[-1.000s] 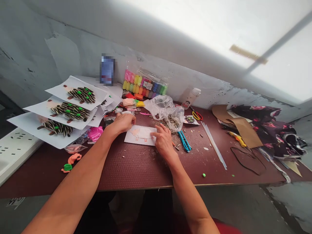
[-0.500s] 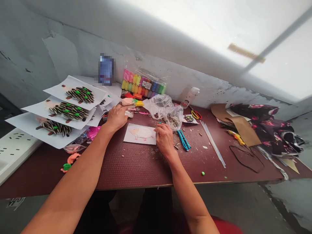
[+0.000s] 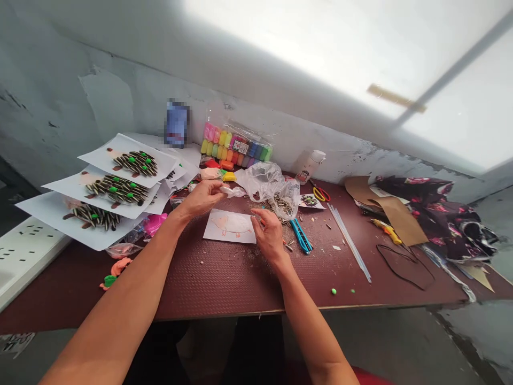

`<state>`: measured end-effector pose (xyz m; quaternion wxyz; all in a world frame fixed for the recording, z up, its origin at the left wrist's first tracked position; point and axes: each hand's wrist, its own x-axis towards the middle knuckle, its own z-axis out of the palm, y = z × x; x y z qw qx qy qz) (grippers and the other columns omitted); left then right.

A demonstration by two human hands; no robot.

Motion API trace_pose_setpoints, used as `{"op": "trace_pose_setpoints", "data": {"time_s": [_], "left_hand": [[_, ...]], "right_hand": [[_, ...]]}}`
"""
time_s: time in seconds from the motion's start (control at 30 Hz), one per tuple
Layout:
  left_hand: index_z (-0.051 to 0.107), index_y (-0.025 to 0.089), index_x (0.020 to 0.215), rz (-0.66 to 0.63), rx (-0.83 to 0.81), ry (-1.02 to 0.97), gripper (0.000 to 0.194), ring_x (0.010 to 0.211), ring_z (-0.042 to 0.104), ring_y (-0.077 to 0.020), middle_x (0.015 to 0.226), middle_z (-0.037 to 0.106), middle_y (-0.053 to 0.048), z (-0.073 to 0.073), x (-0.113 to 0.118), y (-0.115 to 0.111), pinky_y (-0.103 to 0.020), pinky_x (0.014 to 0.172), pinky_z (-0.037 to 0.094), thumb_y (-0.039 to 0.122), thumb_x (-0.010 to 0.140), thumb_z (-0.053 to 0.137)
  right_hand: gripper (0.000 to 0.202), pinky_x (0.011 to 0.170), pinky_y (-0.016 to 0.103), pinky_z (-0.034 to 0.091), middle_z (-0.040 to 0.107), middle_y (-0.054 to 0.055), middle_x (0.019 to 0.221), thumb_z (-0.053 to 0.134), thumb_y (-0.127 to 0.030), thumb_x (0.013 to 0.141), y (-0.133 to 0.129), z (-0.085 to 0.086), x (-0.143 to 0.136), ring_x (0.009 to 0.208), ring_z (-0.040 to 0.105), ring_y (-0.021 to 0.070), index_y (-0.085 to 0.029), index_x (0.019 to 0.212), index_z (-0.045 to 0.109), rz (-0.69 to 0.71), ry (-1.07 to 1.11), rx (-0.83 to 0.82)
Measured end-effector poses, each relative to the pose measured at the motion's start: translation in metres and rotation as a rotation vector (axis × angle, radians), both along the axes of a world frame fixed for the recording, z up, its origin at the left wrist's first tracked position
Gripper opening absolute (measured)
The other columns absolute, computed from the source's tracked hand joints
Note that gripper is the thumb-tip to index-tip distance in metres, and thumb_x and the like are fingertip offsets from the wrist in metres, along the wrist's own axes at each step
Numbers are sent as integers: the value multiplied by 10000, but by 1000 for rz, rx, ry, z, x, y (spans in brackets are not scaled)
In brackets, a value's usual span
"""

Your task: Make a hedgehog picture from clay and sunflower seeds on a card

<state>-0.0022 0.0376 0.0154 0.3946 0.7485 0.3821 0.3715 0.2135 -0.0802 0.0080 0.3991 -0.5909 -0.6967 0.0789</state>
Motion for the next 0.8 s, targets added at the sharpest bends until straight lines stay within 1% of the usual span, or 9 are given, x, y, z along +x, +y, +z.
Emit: {"op": "trace_pose_setpoints", "data": {"time_s": [0.03, 0.1, 0.13, 0.2, 0.33, 0.43, 0.67, 0.73, 0.8], "left_hand": [[687, 148, 907, -84, -52, -67, 300, 852, 672, -209, 896, 714, -57, 3, 4, -3, -350, 814, 554, 427, 824, 611], [654, 154, 844, -195, -143, -135, 287, 780, 656, -178, 838, 679, -39, 8, 11, -9, -334, 766, 565, 436, 791, 668], [647, 156, 832, -232, -171, -136, 277, 745, 643, -165, 811, 665, -30, 10, 13, -11, -322, 735, 564, 425, 780, 689], [640, 157, 816, -285, -198, -132, 245, 697, 613, -143, 771, 638, -16, 13, 17, -14, -296, 687, 553, 389, 769, 704], [622, 160, 820, -331, -209, -128, 197, 676, 573, -126, 763, 614, -2, 15, 19, -16, -249, 614, 503, 331, 754, 695], [616, 158, 845, -352, -198, -110, 201, 671, 554, -123, 770, 612, 4, 14, 19, -16, -229, 584, 456, 325, 748, 672], [642, 157, 863, -388, -142, -73, 215, 743, 582, -142, 797, 644, -3, 15, 22, -19, -240, 667, 455, 361, 799, 635], [659, 156, 881, -400, -150, -56, 228, 726, 579, -136, 801, 651, -6, 16, 23, -21, -233, 649, 451, 370, 803, 643], [668, 155, 901, -418, -179, -39, 249, 687, 576, -125, 794, 650, -6, 18, 22, -23, -225, 614, 449, 387, 808, 656]], "right_hand": [[230, 948, 367, 534, 753, 96, 1140, 586, -240, 958, 0, -1, 0, 1083, 673, 231, -204, 1127, 739, 3, 75, 21], [212, 873, 348, 557, 748, 94, 1142, 609, -302, 961, 1, -2, 1, 1069, 678, 231, -217, 1108, 735, 9, 202, 51], [209, 857, 342, 562, 743, 95, 1152, 612, -323, 963, 1, -2, 1, 1075, 677, 230, -223, 1099, 734, 13, 247, 63], [196, 887, 347, 562, 737, 94, 1160, 610, -341, 969, 1, 0, 1, 1095, 672, 227, -232, 1069, 738, 24, 293, 88], [176, 989, 386, 539, 731, 91, 1142, 601, -331, 978, 1, 1, 0, 1108, 673, 219, -242, 976, 754, 57, 323, 93], [162, 992, 396, 542, 723, 94, 1157, 623, -320, 962, 2, -1, 0, 1122, 673, 224, -241, 950, 764, 83, 358, 66], [144, 977, 393, 547, 744, 84, 1131, 684, -332, 907, 8, -6, 1, 1094, 688, 228, -251, 946, 798, 162, 517, 18], [139, 960, 389, 550, 750, 83, 1132, 729, -348, 868, 9, -7, 2, 1100, 688, 238, -247, 930, 802, 155, 560, -5], [162, 929, 379, 557, 767, 76, 1092, 761, -372, 836, 9, -7, 2, 1053, 700, 237, -238, 918, 802, 124, 603, -37]]}}
